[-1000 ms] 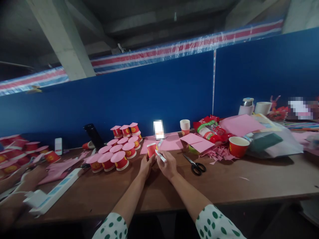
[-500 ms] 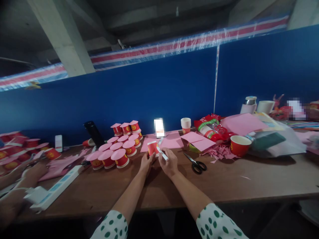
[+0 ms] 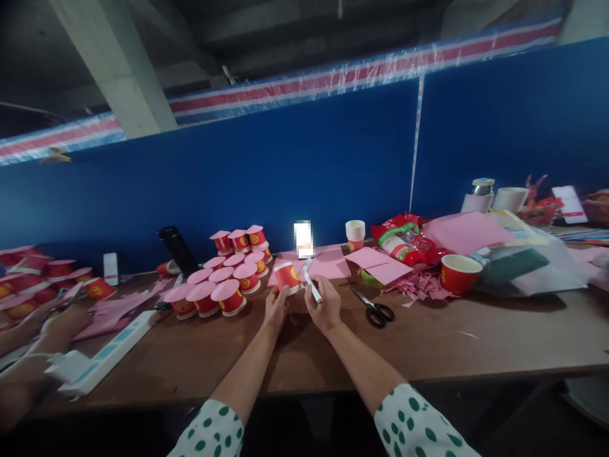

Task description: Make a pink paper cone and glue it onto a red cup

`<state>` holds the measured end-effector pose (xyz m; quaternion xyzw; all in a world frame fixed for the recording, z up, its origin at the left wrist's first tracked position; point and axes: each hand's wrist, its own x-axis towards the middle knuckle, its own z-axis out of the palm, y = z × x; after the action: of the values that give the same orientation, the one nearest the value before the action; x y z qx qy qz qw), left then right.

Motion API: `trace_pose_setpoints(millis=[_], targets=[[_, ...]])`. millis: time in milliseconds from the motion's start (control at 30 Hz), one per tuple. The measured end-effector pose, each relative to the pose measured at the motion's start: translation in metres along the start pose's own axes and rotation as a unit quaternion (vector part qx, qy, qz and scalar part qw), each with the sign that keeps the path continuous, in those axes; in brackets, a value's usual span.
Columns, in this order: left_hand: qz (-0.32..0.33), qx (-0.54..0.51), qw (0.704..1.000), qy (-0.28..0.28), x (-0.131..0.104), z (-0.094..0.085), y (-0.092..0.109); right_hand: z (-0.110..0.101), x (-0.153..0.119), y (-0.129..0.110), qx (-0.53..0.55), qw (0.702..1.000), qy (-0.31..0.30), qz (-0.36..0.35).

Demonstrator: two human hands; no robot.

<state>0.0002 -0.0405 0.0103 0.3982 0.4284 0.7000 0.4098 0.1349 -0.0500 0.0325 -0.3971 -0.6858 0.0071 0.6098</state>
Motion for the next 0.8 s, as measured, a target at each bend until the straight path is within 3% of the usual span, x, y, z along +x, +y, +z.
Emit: trace_pose_setpoints(millis=[467, 633, 800], targets=[[0.081, 0.150, 0.985, -0.010, -0.007, -0.002, 0.014, 0.001, -0.002, 0.002, 0.008, 1.000, -0.001, 0.002], [0.051, 0.240, 0.969, 0.003, -0.005, -0.004, 0.010, -0.001, -0.002, -0.002, 0.034, 0.999, -0.018, 0.002], [0.049, 0.327, 0.944, -0.020, -0.005, -0.005, 0.010, -0.003, -0.002, -0.006, 0.040, 0.998, -0.051, 0.009]])
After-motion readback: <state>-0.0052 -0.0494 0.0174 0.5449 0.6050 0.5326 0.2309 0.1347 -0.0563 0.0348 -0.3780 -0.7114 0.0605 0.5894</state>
